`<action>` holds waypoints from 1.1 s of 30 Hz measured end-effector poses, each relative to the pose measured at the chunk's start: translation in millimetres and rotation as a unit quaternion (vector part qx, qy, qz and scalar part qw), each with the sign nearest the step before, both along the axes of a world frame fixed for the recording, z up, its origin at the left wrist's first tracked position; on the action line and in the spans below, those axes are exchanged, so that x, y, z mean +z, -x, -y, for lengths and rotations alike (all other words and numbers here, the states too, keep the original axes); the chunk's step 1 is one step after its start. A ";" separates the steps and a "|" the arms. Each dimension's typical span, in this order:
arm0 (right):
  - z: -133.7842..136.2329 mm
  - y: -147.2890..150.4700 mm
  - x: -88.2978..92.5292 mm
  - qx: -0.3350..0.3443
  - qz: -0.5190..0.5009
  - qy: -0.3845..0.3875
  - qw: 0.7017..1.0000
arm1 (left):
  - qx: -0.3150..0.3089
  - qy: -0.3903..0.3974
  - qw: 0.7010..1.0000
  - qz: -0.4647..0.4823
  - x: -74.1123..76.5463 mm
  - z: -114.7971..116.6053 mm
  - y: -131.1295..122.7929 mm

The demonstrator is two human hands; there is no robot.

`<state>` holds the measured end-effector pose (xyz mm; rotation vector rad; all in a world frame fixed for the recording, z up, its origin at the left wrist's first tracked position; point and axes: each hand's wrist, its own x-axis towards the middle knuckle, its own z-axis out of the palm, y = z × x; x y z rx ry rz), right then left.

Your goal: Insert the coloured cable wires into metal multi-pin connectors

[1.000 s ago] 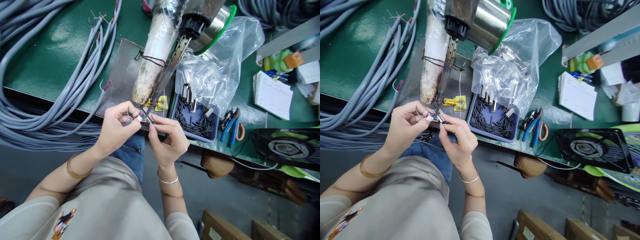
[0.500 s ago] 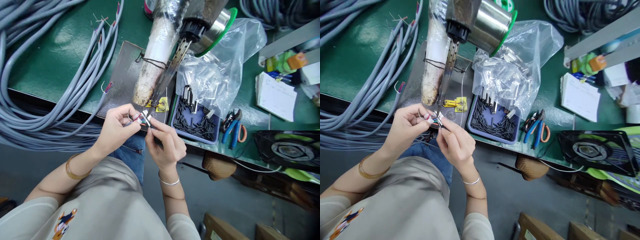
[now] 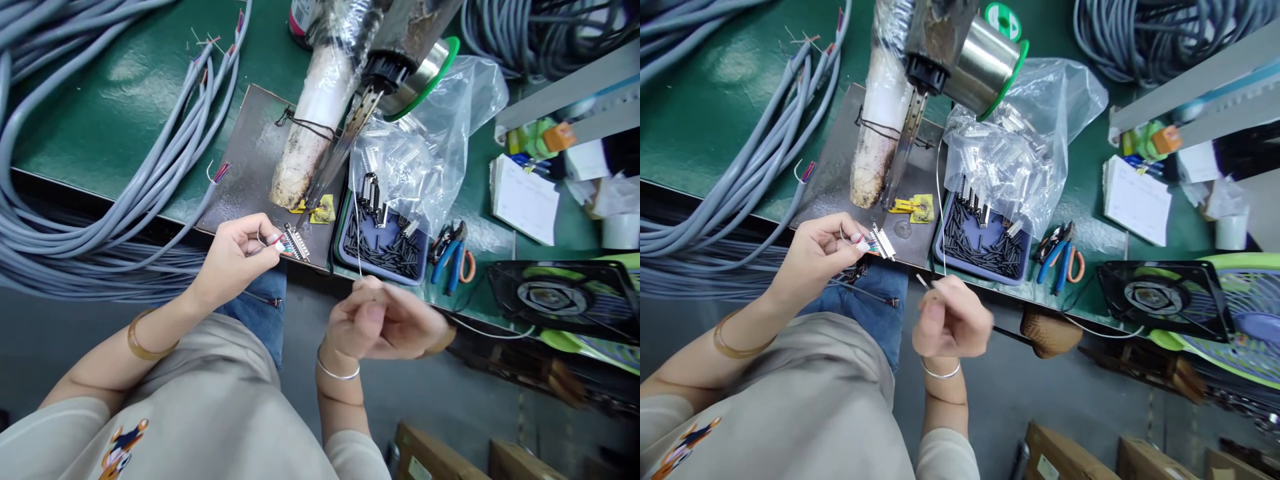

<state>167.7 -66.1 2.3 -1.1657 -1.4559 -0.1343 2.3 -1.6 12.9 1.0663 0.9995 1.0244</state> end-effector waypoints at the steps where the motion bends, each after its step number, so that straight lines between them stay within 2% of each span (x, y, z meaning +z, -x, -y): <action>1: 0.6 0.4 -0.1 -0.011 -0.028 -0.019 0.999 | -0.001 0.002 1.000 0.000 -0.2 -0.2 0.2; 3: 0.5 2.2 -0.9 -0.023 -0.049 -0.018 0.998 | 0.000 0.003 1.000 0.000 -0.5 -1.1 0.5; 5: -1.4 4.3 -2.4 -0.014 -0.005 0.042 0.999 | 0.001 0.001 1.000 0.001 -1.0 -2.3 0.4; 8: -6.8 6.3 -4.8 0.025 0.064 0.090 0.994 | 0.005 -0.007 1.000 -0.002 -2.1 -4.3 -0.7; 10: -11.2 6.9 -6.3 0.053 0.072 0.109 0.990 | 0.011 -0.013 1.000 -0.006 -2.6 -5.5 -1.8; 19: -19.2 6.9 -11.4 0.077 0.020 0.110 0.991 | 0.021 -0.020 0.999 -0.040 1.5 -9.3 -4.1; 28: -20.6 7.9 -0.9 0.055 0.059 0.092 0.992 | 0.023 -0.046 0.998 -0.046 9.5 -7.4 -4.0; 33: -17.7 9.6 0.4 0.034 0.098 0.079 0.992 | 0.022 -0.042 0.997 -0.056 9.2 -8.5 -3.1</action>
